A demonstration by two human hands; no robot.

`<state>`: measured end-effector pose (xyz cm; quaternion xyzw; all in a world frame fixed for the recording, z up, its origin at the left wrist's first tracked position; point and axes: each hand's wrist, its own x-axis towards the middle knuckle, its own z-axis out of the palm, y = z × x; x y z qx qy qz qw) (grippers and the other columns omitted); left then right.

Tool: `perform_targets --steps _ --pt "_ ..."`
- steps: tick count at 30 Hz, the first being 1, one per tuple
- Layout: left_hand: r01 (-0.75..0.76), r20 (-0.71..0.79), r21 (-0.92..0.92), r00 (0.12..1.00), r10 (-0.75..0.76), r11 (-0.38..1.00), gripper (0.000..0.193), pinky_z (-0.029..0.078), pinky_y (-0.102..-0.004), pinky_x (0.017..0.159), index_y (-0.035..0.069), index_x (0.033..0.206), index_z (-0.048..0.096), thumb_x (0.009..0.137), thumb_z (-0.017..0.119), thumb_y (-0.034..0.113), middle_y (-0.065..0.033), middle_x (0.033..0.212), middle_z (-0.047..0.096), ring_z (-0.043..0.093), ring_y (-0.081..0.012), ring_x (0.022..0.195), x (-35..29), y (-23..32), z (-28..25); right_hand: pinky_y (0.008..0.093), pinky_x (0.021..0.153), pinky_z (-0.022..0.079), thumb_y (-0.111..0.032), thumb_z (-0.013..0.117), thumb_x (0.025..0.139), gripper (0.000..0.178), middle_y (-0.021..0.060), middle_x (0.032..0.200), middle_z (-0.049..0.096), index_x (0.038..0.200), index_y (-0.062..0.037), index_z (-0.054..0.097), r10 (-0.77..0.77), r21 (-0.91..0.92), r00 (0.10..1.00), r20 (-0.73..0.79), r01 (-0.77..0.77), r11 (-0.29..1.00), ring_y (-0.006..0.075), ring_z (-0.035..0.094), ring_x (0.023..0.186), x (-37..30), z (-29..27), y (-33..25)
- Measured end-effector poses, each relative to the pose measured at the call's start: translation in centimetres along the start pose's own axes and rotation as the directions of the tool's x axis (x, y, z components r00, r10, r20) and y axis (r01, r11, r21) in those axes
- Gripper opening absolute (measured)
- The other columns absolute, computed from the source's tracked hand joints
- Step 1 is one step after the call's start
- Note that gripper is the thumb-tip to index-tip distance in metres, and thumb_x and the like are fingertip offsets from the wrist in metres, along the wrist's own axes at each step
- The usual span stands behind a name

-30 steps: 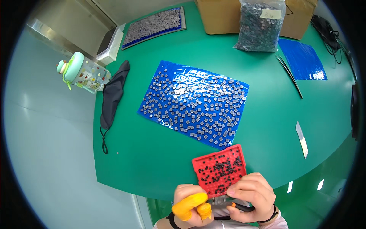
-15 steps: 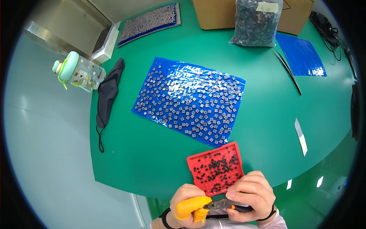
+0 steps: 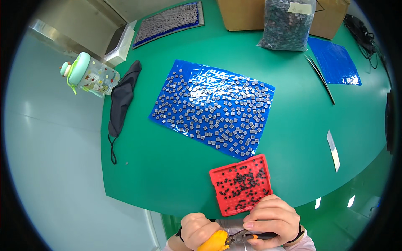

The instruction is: The person uses pliers to pick up small black components from a red tray and places them onto a blue sheet. They then use their fingers to arrange the components on the sheet. The person repeats this process, picking up components and placing them on the sheet.

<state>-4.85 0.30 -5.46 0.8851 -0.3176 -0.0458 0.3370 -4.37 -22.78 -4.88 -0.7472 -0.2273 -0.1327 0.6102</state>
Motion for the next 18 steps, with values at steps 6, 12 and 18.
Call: perform_targets --steps 6,12,18 --pt "-0.245 -0.443 -0.111 0.880 0.173 0.963 0.028 0.035 -0.0365 0.053 0.007 0.071 0.056 0.069 0.078 0.025 -0.0055 0.064 0.047 0.042 -0.0228 0.055 0.8 -0.7 2.0 0.0410 0.072 0.053 -0.008 0.074 0.077 0.031 0.0178 0.096 0.068 0.105 0.0028 0.066 -0.094 0.055 0.995 -0.022 0.095 0.994 0.0321 0.065 0.078 1.1 0.3 -0.5" --pt "-0.241 -0.439 -0.817 0.849 -0.295 0.523 0.023 0.037 -0.0308 0.056 -0.001 0.094 0.052 0.093 0.063 0.019 -0.0061 0.074 0.053 0.043 -0.0158 0.059 2.7 1.9 2.9 0.0362 0.069 0.049 -0.021 0.082 0.068 0.038 0.0045 0.093 0.067 0.102 -0.0094 0.068 -0.033 -0.234 0.996 0.087 0.052 0.971 0.0219 0.062 0.081 -0.5 0.0 -0.7" --pt "-0.196 -0.309 -0.948 0.750 -0.585 0.250 0.016 0.034 -0.0284 0.044 0.002 0.083 0.052 0.093 0.058 0.012 -0.0088 0.060 0.053 0.043 -0.0146 0.048 3.4 2.1 2.5 0.0363 0.071 0.048 -0.022 0.081 0.068 0.040 0.0054 0.095 0.065 0.103 -0.0103 0.065 -0.003 -0.375 0.997 -0.078 -0.027 0.927 0.0231 0.060 0.082 -0.4 -0.9 -0.3"
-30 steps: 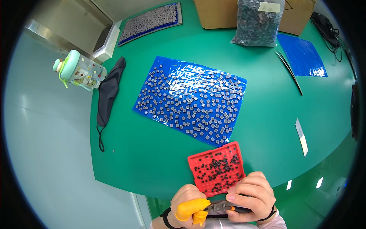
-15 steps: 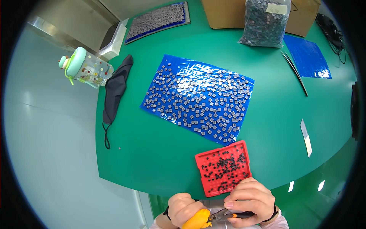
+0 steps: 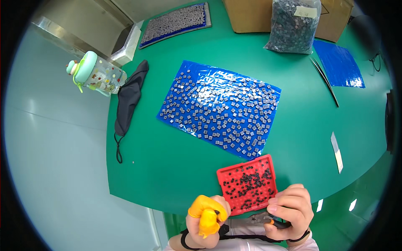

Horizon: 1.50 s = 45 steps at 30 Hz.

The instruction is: The person uses pliers to pick up small black components from a red tray and places them onto a blue sheet. They then use their fingers to arrange the components on the sheet. The person repeats this process, picking up components and placing them on the sheet.

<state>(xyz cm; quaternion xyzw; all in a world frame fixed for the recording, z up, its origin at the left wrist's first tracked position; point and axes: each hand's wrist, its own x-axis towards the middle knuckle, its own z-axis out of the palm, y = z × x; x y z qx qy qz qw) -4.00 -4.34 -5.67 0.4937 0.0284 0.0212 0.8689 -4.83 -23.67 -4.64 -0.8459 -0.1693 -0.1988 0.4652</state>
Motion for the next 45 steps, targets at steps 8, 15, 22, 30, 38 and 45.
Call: perform_targets --steps 8,15,22,30,38,45 --pt "0.011 0.330 0.323 0.936 -0.124 0.946 0.024 0.037 -0.0248 0.053 0.000 0.096 0.051 0.099 0.054 0.024 -0.0067 0.074 0.055 0.047 -0.0131 0.056 -1.1 -1.5 -0.1 0.0368 0.075 0.049 -0.019 0.090 0.061 0.053 0.0075 0.100 0.063 0.105 -0.0081 0.064 0.077 0.164 0.996 0.048 -0.084 0.983 0.0231 0.062 0.088 1.2 0.0 -0.4" --pt "-0.386 0.590 0.540 0.807 -0.010 0.747 0.027 0.052 -0.0338 0.067 -0.006 0.108 0.060 0.086 0.066 0.008 -0.0161 0.091 0.068 0.066 -0.0282 0.072 -0.1 -0.7 0.0 0.0343 0.077 0.052 -0.013 0.092 0.062 0.051 0.0104 0.100 0.067 0.107 -0.0034 0.068 0.166 0.389 0.978 0.126 -0.203 0.899 0.0244 0.064 0.089 2.0 -0.6 0.1" --pt "-0.067 0.444 0.416 0.886 -0.139 0.907 0.017 0.047 -0.0275 0.063 -0.005 0.096 0.064 0.085 0.071 0.006 -0.0119 0.088 0.066 0.062 -0.0187 0.070 0.6 -0.6 0.2 0.0348 0.079 0.052 -0.017 0.092 0.064 0.049 0.0095 0.099 0.067 0.106 -0.0042 0.068 0.164 0.444 0.975 0.150 -0.214 0.870 0.0244 0.064 0.090 1.7 -0.8 0.3" --pt "-0.035 0.309 0.543 0.937 -0.161 0.839 0.019 0.041 -0.0249 0.053 -0.003 0.090 0.062 0.089 0.067 0.016 -0.0109 0.070 0.061 0.053 -0.0153 0.058 -0.5 0.4 -0.3 0.0349 0.078 0.051 -0.020 0.091 0.065 0.051 0.0093 0.100 0.066 0.106 -0.0046 0.067 0.193 0.378 0.973 0.125 -0.227 0.898 0.0243 0.064 0.091 1.6 -0.7 0.0" --pt "-0.028 0.146 0.286 0.989 -0.015 0.958 0.022 0.050 -0.0308 0.063 -0.004 0.082 0.067 0.082 0.078 0.015 -0.0129 0.077 0.067 0.063 -0.0222 0.069 -0.1 0.3 0.1 0.0362 0.077 0.049 -0.038 0.081 0.077 0.044 0.0084 0.097 0.065 0.104 -0.0067 0.068 0.104 0.179 0.994 0.021 -0.106 0.978 0.0246 0.063 0.088 0.7 -0.3 0.2" --pt "-0.035 0.086 0.319 0.996 0.008 0.947 0.017 0.049 -0.0296 0.062 -0.004 0.085 0.067 0.083 0.076 0.011 -0.0134 0.079 0.067 0.062 -0.0204 0.071 -0.3 0.0 -0.4 0.0385 0.079 0.047 -0.037 0.077 0.078 0.036 0.0046 0.099 0.065 0.101 -0.0108 0.071 0.035 0.027 0.997 0.072 -0.037 0.999 0.0238 0.061 0.093 0.1 0.0 0.1"
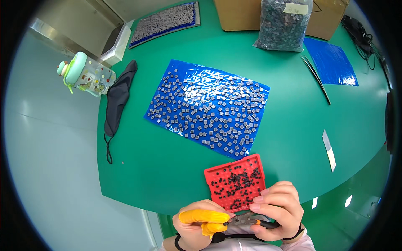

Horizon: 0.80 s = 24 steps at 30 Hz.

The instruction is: The person uses pliers to pick up small black components from a red tray and places them onto a blue sheet. They then use their fingers to arrange the components on the sheet. The person repeats this process, picking up components and placing them on the sheet.

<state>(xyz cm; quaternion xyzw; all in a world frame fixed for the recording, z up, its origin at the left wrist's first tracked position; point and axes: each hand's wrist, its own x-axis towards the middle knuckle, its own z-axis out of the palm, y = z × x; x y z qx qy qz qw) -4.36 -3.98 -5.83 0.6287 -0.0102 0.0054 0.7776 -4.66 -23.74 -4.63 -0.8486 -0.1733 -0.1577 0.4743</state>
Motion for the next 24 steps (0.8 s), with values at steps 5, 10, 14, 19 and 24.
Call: perform_targets --steps 5,10,14,19,24 --pt "-0.075 0.029 0.050 0.997 0.074 0.996 0.017 0.049 -0.0289 0.063 -0.004 0.086 0.069 0.083 0.076 0.011 -0.0132 0.081 0.069 0.062 -0.0194 0.072 0.0 -0.3 -0.2 0.0394 0.081 0.046 -0.035 0.078 0.076 0.035 0.0038 0.101 0.066 0.101 -0.0112 0.071 -0.003 -0.008 1.000 0.006 0.003 1.000 0.0239 0.060 0.096 0.0 0.0 0.0" --pt "-0.219 0.086 0.154 0.975 0.207 0.964 0.017 0.049 -0.0285 0.063 -0.004 0.087 0.069 0.082 0.077 0.011 -0.0142 0.082 0.071 0.063 -0.0199 0.071 0.5 -0.4 -0.4 0.0393 0.080 0.047 -0.035 0.078 0.076 0.035 0.0043 0.101 0.066 0.101 -0.0107 0.072 0.003 0.016 1.000 0.001 -0.003 1.000 0.0242 0.061 0.095 -0.1 0.0 0.2" --pt "-0.235 0.025 0.143 0.972 0.234 0.961 0.018 0.049 -0.0289 0.063 -0.005 0.086 0.070 0.079 0.078 0.010 -0.0150 0.082 0.071 0.064 -0.0213 0.072 0.3 -0.7 -0.2 0.0391 0.079 0.047 -0.035 0.078 0.076 0.035 0.0046 0.101 0.066 0.100 -0.0104 0.072 0.012 0.010 1.000 -0.021 -0.012 1.000 0.0243 0.061 0.093 -0.1 0.0 0.1" --pt "-0.224 0.010 0.196 0.974 0.226 0.955 0.019 0.049 -0.0290 0.061 -0.005 0.085 0.070 0.076 0.080 0.009 -0.0146 0.081 0.071 0.065 -0.0221 0.071 0.7 0.3 0.6 0.0389 0.077 0.047 -0.033 0.078 0.076 0.033 0.0037 0.100 0.066 0.099 -0.0106 0.072 0.008 -0.003 1.000 -0.014 -0.008 1.000 0.0239 0.061 0.091 -0.1 -0.1 0.1" --pt "-0.284 0.177 0.260 0.954 0.243 0.923 0.022 0.050 -0.0302 0.064 -0.002 0.095 0.068 0.078 0.079 0.008 -0.0124 0.088 0.068 0.064 -0.0221 0.074 0.8 -0.4 -0.4 0.0387 0.074 0.046 -0.030 0.080 0.072 0.033 0.0022 0.099 0.066 0.099 -0.0118 0.071 0.003 -0.037 0.999 -0.035 -0.004 0.999 0.0233 0.060 0.089 -0.3 -0.1 0.1"
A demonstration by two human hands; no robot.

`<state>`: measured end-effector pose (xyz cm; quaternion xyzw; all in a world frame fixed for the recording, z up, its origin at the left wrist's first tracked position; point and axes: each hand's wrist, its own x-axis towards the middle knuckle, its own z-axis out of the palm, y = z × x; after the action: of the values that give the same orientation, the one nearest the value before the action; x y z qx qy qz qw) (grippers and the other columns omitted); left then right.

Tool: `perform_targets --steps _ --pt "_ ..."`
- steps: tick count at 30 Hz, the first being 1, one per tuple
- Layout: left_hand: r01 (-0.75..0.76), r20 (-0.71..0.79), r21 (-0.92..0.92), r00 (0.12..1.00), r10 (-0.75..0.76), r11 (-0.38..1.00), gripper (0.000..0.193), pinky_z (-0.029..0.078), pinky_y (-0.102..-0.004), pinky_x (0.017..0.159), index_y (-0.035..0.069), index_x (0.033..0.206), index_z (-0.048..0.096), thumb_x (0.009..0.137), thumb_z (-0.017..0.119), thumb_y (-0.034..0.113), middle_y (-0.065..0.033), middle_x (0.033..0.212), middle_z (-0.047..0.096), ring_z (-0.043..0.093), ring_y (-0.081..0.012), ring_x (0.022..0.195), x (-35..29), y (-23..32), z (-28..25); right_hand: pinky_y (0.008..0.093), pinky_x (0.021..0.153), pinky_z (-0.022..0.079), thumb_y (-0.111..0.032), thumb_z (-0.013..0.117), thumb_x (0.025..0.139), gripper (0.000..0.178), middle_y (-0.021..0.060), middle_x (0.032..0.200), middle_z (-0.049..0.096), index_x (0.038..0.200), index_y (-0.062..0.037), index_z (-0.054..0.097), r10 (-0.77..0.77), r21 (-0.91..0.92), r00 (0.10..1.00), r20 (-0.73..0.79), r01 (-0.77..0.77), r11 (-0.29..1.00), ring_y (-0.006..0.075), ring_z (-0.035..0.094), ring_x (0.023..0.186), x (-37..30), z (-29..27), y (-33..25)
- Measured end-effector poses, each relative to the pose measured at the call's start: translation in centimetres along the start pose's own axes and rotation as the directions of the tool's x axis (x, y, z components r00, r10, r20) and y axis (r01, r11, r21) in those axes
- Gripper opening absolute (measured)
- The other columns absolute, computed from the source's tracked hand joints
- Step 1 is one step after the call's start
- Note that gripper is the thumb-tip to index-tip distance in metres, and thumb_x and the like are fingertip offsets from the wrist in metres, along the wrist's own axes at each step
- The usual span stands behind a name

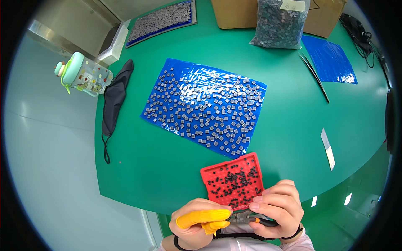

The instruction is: The person uses pliers to pick up small black components from a red tray and places them onto a blue sheet. They then use their fingers to arrange the components on the sheet. The person repeats this process, picking up components and placing them on the sheet.

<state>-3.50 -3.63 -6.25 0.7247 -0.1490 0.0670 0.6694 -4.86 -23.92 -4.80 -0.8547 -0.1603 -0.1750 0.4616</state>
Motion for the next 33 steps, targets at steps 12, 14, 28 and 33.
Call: perform_targets --steps 12,14,28,33 --pt "0.076 0.122 -0.161 0.991 -0.056 0.984 0.026 0.054 -0.0285 0.068 0.000 0.097 0.070 0.073 0.081 -0.001 -0.0127 0.096 0.070 0.068 -0.0204 0.082 1.0 0.6 -0.2 0.0383 0.072 0.044 -0.029 0.081 0.070 0.035 0.0013 0.100 0.066 0.100 -0.0135 0.070 -0.018 -0.014 1.000 0.002 0.018 1.000 0.0224 0.058 0.088 -0.3 -0.3 0.0" --pt "0.069 0.107 -0.278 0.993 -0.040 0.958 0.024 0.054 -0.0278 0.067 -0.001 0.096 0.069 0.074 0.080 -0.003 -0.0119 0.092 0.068 0.067 -0.0192 0.082 0.9 0.1 0.2 0.0381 0.072 0.044 -0.029 0.081 0.070 0.035 0.0010 0.101 0.065 0.100 -0.0137 0.070 -0.032 -0.019 0.999 0.016 0.032 0.999 0.0220 0.058 0.088 -0.4 -0.2 0.0" --pt "-0.011 0.075 -0.159 0.997 0.023 0.987 0.012 0.036 -0.0333 0.065 0.004 0.101 0.050 0.096 0.055 0.015 -0.0075 0.078 0.051 0.043 -0.0184 0.067 0.5 0.4 1.5 0.0383 0.073 0.044 -0.032 0.081 0.071 0.036 -0.0017 0.100 0.065 0.101 -0.0158 0.070 -0.098 -0.124 0.994 0.040 0.102 0.987 0.0208 0.058 0.088 -0.3 -0.4 -0.1" --pt "0.000 0.169 -0.223 0.985 0.038 0.975 0.011 0.034 -0.0323 0.064 0.004 0.099 0.049 0.096 0.052 0.014 -0.0069 0.074 0.049 0.042 -0.0175 0.066 0.3 -0.7 1.0 0.0379 0.072 0.044 -0.032 0.081 0.071 0.036 -0.0028 0.101 0.065 0.101 -0.0165 0.070 -0.108 -0.166 0.993 0.056 0.116 0.979 0.0202 0.058 0.087 -0.4 -0.5 -0.2"
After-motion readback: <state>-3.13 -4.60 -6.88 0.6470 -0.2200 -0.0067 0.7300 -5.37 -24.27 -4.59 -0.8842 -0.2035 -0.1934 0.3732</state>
